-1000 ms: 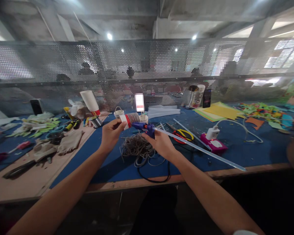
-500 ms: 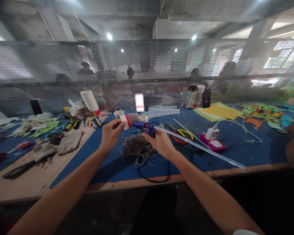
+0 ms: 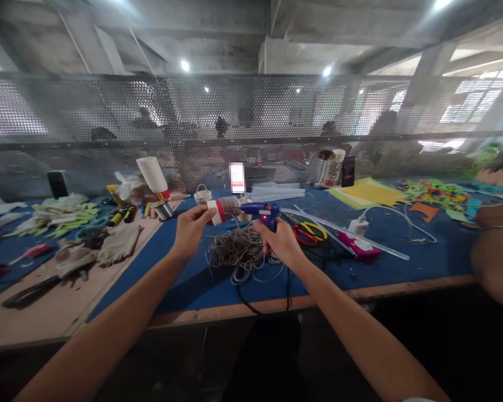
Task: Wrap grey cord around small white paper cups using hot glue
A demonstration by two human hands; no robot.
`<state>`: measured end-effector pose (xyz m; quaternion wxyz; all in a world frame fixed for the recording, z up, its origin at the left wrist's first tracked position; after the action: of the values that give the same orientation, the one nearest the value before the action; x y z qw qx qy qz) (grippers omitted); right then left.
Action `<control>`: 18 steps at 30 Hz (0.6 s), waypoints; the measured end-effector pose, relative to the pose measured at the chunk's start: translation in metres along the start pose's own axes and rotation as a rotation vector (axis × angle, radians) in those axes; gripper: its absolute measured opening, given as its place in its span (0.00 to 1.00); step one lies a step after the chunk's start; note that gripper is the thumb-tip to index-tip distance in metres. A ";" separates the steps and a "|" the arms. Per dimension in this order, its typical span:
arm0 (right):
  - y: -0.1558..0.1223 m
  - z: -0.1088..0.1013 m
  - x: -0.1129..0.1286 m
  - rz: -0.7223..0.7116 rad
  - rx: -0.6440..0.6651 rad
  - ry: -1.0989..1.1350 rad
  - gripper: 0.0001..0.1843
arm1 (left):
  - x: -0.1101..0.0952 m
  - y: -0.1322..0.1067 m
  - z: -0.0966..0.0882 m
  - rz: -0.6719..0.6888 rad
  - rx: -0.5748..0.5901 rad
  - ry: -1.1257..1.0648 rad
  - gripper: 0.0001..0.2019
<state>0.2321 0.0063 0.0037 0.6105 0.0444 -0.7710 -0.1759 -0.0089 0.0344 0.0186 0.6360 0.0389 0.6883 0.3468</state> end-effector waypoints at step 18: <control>0.048 -0.056 -0.046 0.249 0.078 -0.510 0.27 | 0.001 -0.002 0.005 -0.054 0.027 -0.046 0.09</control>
<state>0.3048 0.0522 -0.0123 0.4114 -0.0731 -0.9054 -0.0753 -0.0038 0.0352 0.0168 0.6603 0.0369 0.6788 0.3191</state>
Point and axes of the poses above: each hand's wrist, its own y-axis towards the middle knuckle, its own z-axis out of the palm, x = y × z, the point moved 3 cm from there along y, towards the middle knuckle, and after that the axes turned 15 degrees about -x, right-handed, at the moved point
